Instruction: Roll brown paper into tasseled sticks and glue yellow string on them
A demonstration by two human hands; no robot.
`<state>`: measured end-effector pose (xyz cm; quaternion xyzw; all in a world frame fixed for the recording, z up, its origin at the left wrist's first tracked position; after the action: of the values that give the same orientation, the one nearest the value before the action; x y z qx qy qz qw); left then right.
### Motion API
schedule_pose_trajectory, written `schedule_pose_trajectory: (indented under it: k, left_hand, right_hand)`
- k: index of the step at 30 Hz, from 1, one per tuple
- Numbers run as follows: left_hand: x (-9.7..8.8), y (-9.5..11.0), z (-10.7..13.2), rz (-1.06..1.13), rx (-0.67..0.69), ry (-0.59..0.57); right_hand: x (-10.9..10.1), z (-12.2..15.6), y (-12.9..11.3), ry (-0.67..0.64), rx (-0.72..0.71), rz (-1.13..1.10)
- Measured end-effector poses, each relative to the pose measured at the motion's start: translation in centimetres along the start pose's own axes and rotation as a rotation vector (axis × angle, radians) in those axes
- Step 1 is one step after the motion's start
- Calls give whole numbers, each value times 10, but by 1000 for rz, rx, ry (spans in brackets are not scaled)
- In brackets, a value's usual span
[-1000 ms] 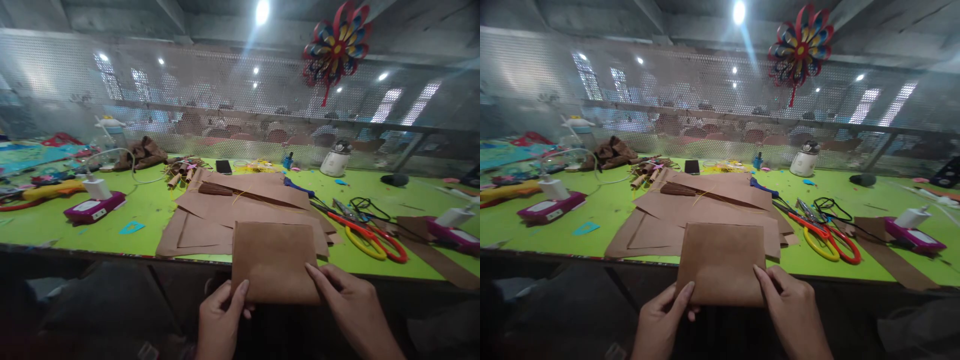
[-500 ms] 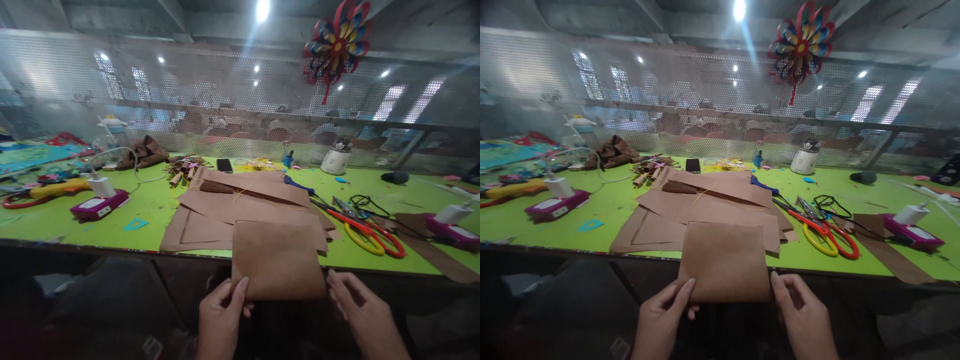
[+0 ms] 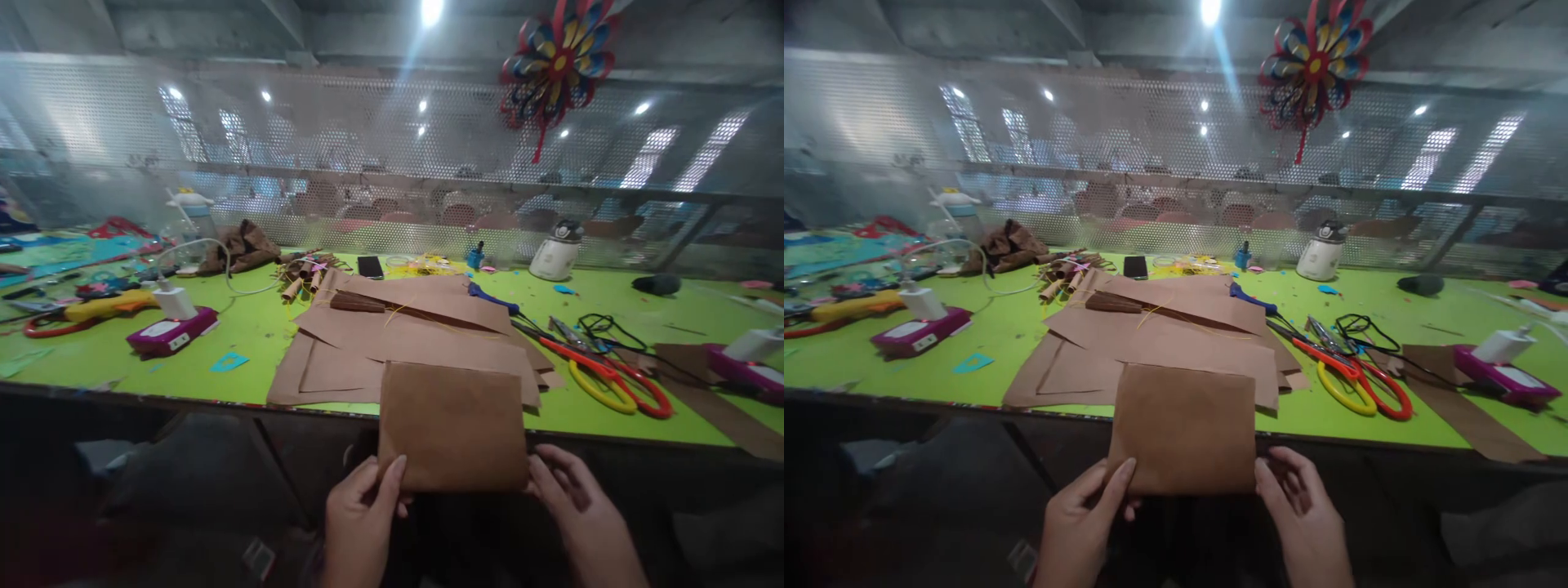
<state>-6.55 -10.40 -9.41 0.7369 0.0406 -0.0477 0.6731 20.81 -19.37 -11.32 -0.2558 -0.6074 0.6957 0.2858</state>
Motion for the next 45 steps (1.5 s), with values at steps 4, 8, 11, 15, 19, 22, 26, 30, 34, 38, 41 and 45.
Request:
schedule_pose_trajectory:
  k: [4, 8, 11, 15, 19, 22, 26, 30, 34, 38, 41, 45]
  left_hand:
    - [4, 2, 3, 41, 26, -33]
    - [6, -4, 6, 51, 5, -65]
    - [5, -11, 8, 45, -48, -70]
    - [9, -13, 9, 70, -81, -131]
    - [10, -12, 9, 92, -92, -149]
    - [10, -12, 9, 74, -96, -137]
    - [10, -12, 10, 58, -101, -133]
    - [10, -12, 11, 58, -90, -142]
    - [11, -15, 12, 70, -97, -152]
    - [11, -15, 11, 87, -118, -148]
    - [7, -5, 9, 88, -72, -132]
    - [2, 4, 7, 87, -78, -132]
  right_hand:
    - [21, -1, 8, -200, 124, 27]
    - [46, 14, 2, -370, 198, -205]
    - [53, 18, -2, -382, 214, -281]
    - [49, 13, 4, -331, 231, -235]
    - [46, 15, 4, -322, 220, -197]
    - [46, 19, 1, -335, 202, -176]
    - [42, 17, -1, -308, 173, -119]
    - [39, 15, -1, -250, 158, -79]
    - [41, 17, 1, -240, 164, -114]
    - [41, 18, 0, -246, 122, -112]
    - [39, 18, -3, -232, 82, -91]
    - [37, 22, -7, -230, 48, -54]
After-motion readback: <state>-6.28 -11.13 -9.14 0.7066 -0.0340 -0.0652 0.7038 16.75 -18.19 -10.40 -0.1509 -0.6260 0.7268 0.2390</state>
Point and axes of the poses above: each hand's wrist, its own z-axis away from the middle knuckle, its own x-axis out of the palm, y = z × x, the point moved 10 cm from there along -z, towards the middle knuckle, and after that the axes turned 1 degree about z, right-handed, at the moved point
